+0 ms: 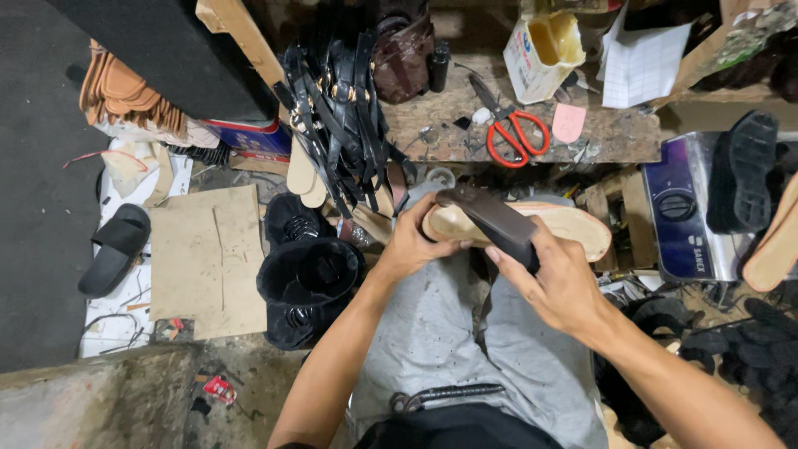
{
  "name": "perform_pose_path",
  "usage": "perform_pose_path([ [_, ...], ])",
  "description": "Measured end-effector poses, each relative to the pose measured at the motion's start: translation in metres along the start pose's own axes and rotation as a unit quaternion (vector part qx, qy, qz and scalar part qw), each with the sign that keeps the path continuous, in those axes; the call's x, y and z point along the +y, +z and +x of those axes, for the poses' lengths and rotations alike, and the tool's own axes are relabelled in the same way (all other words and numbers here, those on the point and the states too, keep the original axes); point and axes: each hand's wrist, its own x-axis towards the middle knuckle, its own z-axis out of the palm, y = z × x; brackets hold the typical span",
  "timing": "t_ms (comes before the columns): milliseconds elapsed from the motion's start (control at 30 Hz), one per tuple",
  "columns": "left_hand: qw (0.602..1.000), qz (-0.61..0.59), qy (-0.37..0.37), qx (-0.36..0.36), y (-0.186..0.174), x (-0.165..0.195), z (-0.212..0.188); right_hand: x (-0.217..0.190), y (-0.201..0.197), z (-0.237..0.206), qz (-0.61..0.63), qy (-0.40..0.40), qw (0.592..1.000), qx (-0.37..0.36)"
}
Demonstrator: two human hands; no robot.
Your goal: The person sits at a cluttered shoe workshop bench, trims excess material from a black shoe upper with red-handled scissors, fits a tan insole into the shoe, presses and hammers the sole area with a hand tool, then pulls the finished shoe off a wooden last and sets it aside.
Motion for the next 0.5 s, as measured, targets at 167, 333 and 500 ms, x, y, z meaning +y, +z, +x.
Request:
perform_pose_path([
  [167,0.998,-0.042,-0.037,-0.007,0.0,0.0,-0.002,0.001,0.009,-0.006,0.064,-0.218,0.966,0.124],
  [333,1.0,0.005,-0.021,-0.003,-0.001,0.01,-0.002,0.01,0.013,-0.006,0.015,-0.066,0.997,0.028],
  [500,0.996,-0.079,-0.023,-0.021,0.001,0.016,0.0,0.007,0.013,-0.01,0.113,-0.178,0.97,0.118],
])
